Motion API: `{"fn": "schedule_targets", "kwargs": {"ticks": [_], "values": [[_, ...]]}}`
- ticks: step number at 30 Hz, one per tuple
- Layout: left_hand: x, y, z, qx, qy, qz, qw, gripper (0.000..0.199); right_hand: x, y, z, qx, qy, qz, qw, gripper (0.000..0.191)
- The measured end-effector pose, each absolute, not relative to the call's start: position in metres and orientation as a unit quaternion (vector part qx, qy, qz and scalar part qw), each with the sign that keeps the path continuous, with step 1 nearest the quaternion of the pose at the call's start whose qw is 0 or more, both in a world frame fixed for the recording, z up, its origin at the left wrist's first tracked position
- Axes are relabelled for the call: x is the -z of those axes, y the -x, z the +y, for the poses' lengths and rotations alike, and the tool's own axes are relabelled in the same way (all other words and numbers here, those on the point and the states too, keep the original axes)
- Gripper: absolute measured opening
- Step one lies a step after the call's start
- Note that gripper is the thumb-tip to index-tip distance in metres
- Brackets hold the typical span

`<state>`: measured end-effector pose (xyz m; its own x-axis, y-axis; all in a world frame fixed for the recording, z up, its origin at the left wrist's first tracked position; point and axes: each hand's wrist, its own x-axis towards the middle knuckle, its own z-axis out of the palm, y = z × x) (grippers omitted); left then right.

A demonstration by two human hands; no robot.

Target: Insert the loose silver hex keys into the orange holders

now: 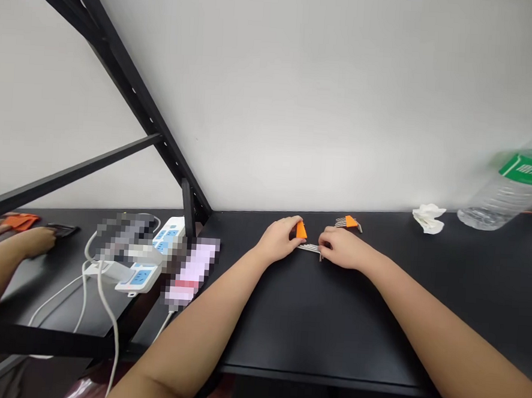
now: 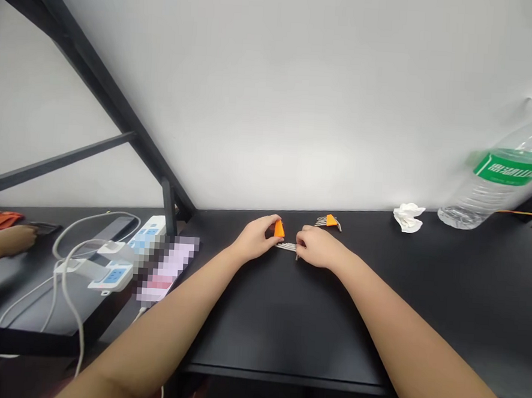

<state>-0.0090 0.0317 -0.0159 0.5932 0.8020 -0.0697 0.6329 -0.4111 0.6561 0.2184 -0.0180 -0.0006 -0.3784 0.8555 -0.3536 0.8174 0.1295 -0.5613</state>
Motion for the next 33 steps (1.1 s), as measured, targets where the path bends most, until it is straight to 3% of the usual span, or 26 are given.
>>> {"fn": "schedule_targets", "kwargs": {"ticks": [9,15,19,24,33], "values": [[0.011,0.005,0.029,-0.126,-0.844,0.414,0.318,0.037,0.004,-0.218,-0.021,-0.344,0.549,-0.761,0.029,0.006],[-0.001,-0.001,0.024,-0.137,-0.859,0.37,0.326,0.021,0.005,-0.216,-0.015,-0.315,0.575,-0.734,0.177,0.02],[-0.006,-0.003,0.022,-0.142,-0.863,0.355,0.33,0.02,0.009,-0.205,-0.013,-0.31,0.586,-0.716,0.219,0.021],[-0.005,-0.003,0.022,-0.123,-0.871,0.354,0.319,0.019,0.012,-0.197,-0.014,-0.31,0.642,-0.668,0.213,0.016],[0.015,0.009,0.032,-0.084,-0.866,0.418,0.261,0.044,0.006,-0.223,-0.004,-0.327,0.724,-0.598,0.106,0.013]]}}
